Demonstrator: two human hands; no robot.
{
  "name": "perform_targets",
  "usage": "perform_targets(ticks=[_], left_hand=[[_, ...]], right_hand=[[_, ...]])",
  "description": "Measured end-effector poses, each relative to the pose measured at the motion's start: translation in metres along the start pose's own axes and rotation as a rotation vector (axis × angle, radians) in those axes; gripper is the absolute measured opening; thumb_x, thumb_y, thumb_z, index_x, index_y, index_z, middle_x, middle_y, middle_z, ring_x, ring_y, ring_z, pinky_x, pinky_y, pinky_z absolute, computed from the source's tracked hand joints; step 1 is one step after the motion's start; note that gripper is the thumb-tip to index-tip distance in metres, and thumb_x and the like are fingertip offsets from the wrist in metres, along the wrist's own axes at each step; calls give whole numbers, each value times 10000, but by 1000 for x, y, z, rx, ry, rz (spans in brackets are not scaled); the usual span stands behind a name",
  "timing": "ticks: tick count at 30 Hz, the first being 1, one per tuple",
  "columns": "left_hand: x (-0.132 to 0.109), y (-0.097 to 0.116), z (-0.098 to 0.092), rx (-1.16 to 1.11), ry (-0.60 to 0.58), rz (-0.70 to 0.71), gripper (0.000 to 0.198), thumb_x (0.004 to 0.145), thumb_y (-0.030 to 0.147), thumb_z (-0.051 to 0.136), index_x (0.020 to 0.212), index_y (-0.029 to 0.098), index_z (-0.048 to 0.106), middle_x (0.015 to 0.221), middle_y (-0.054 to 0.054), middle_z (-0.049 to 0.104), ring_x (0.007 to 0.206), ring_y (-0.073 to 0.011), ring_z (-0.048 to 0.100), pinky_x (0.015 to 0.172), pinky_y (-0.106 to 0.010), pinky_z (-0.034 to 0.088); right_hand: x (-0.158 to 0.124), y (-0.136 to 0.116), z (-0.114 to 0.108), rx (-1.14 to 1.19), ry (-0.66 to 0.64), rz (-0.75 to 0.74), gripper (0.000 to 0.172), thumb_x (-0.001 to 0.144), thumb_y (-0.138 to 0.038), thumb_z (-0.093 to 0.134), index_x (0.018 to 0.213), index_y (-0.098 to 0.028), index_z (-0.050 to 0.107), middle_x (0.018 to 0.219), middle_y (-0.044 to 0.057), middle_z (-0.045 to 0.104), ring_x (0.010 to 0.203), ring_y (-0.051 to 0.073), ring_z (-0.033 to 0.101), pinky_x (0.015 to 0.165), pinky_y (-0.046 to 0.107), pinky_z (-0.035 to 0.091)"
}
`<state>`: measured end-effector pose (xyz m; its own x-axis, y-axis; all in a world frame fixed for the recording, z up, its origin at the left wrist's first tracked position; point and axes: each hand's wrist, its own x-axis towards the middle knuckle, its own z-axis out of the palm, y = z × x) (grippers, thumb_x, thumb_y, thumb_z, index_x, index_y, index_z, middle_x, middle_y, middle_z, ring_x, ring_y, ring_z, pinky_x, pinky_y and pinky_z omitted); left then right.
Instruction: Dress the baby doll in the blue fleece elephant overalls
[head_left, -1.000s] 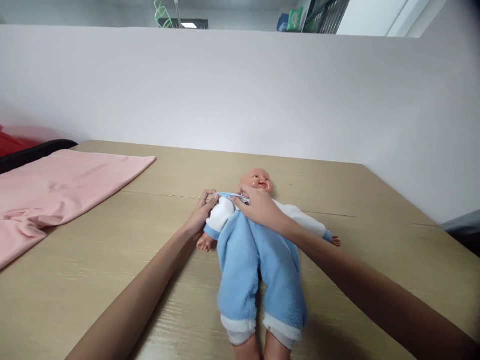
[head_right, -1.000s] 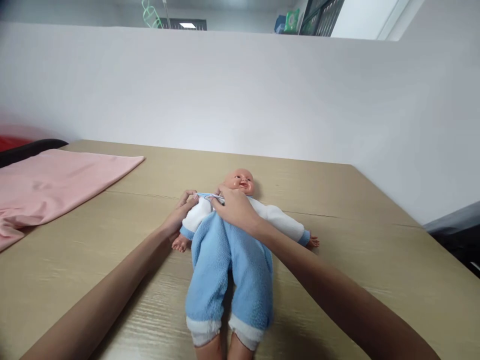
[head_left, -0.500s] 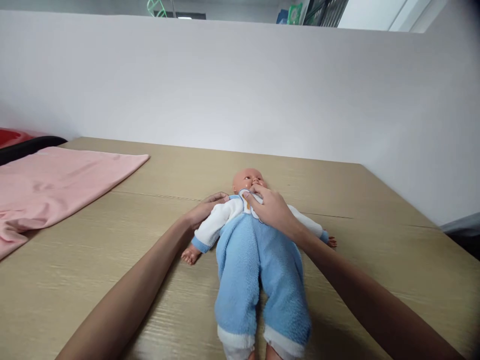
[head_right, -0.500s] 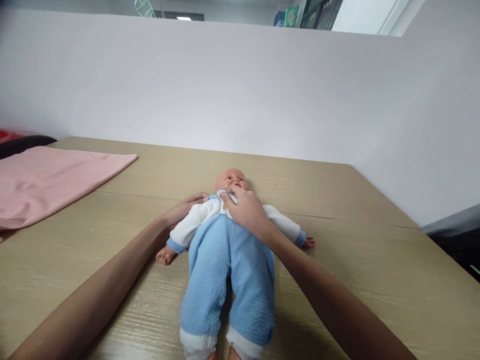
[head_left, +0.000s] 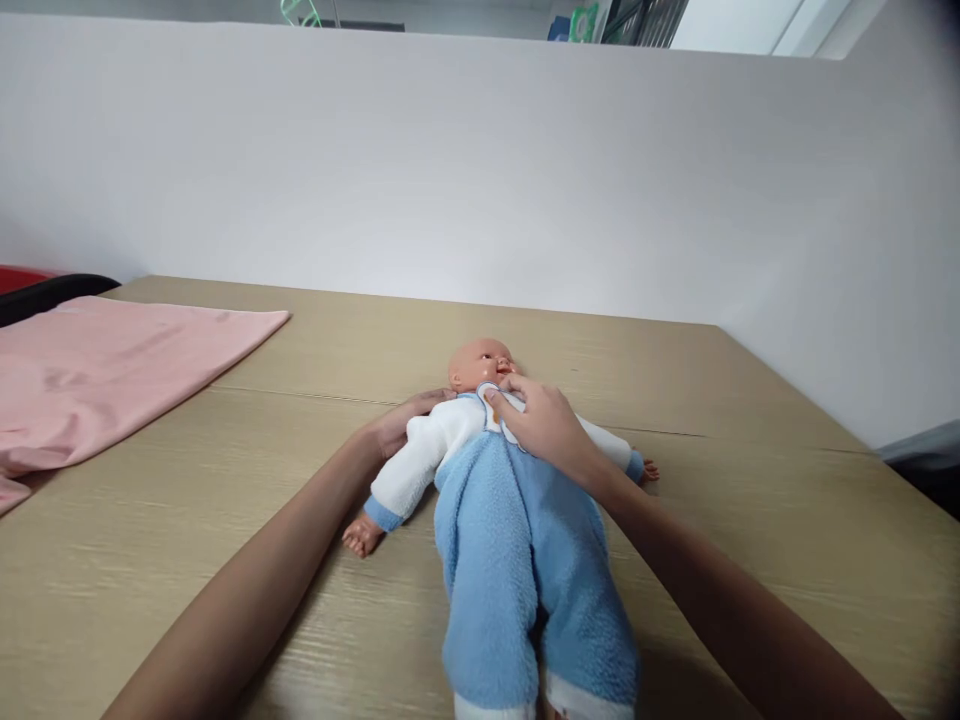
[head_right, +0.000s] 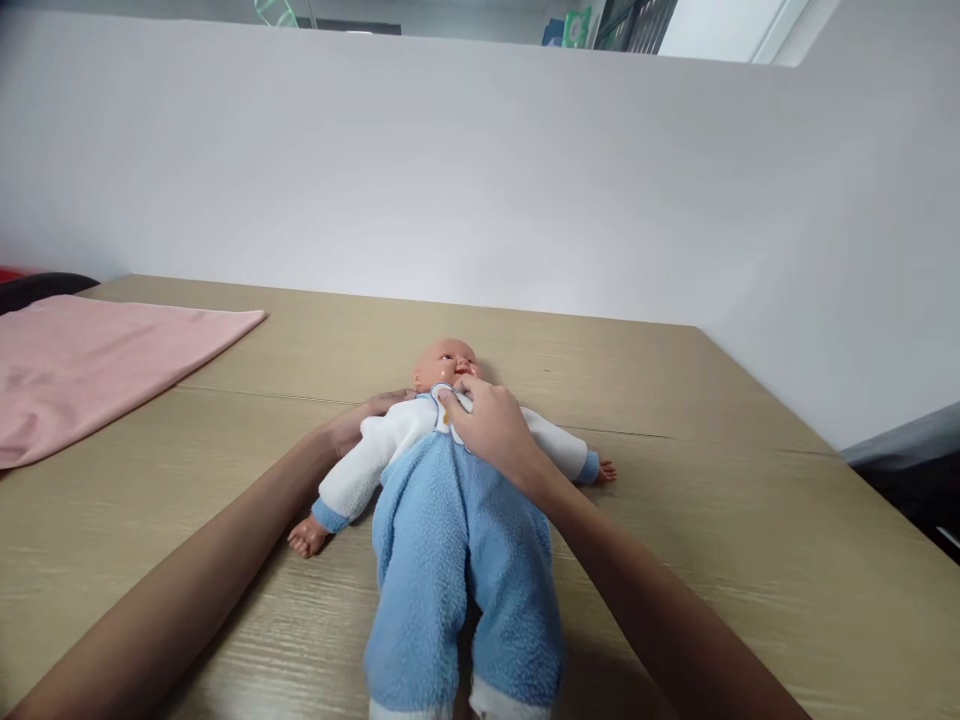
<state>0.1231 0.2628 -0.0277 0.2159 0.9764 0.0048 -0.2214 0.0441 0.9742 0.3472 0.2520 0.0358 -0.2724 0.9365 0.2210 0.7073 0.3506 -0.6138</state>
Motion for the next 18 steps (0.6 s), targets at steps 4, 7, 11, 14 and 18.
perform_targets(ticks=[4, 7, 11, 14, 18], left_hand=[[-8, 28, -15, 234, -255, -154, 538, 901, 545, 813, 1306, 214, 692, 1401, -116, 711, 1274, -308, 683, 1062, -438, 571], [-13, 46, -25, 554, -399, -181, 826, 817, 502, 899, 1491, 292, 469, 1385, -86, 705, 1252, -291, 680, 1060, -447, 549], [-11, 49, -35, 768, -417, -69, 618, 907, 527, 780, 1415, 262, 548, 1378, -85, 703, 1290, -308, 644, 1140, -468, 485], [-7, 43, -38, 816, -450, 28, 520, 964, 508, 709, 1414, 266, 615, 1539, -78, 630, 1448, -306, 554, 1257, -445, 386], [-5, 39, -37, 829, -448, 32, 550, 981, 522, 678, 1462, 264, 613, 1585, -80, 624, 1475, -312, 555, 1275, -441, 390]], right_hand=[[0, 5, -5, -118, 7, -2, 345, 1035, -522, 574, 869, -240, 679, 858, 62, 774, 793, 243, 657, 703, 335, 352], [-2, 6, -12, -152, -12, 25, 331, 1040, -511, 566, 930, -232, 707, 909, 77, 798, 824, 252, 679, 703, 333, 359], [-8, 9, -28, -153, -84, 74, 340, 1035, -501, 576, 888, -231, 719, 888, 69, 802, 841, 251, 693, 732, 328, 396], [-12, 17, -38, -77, -162, 120, 392, 1029, -563, 569, 857, -238, 705, 770, 29, 763, 770, 235, 684, 716, 321, 426], [-20, 38, -48, 158, -317, 130, 453, 1003, -659, 604, 1090, -247, 772, 1080, 65, 826, 984, 289, 740, 822, 356, 540]])
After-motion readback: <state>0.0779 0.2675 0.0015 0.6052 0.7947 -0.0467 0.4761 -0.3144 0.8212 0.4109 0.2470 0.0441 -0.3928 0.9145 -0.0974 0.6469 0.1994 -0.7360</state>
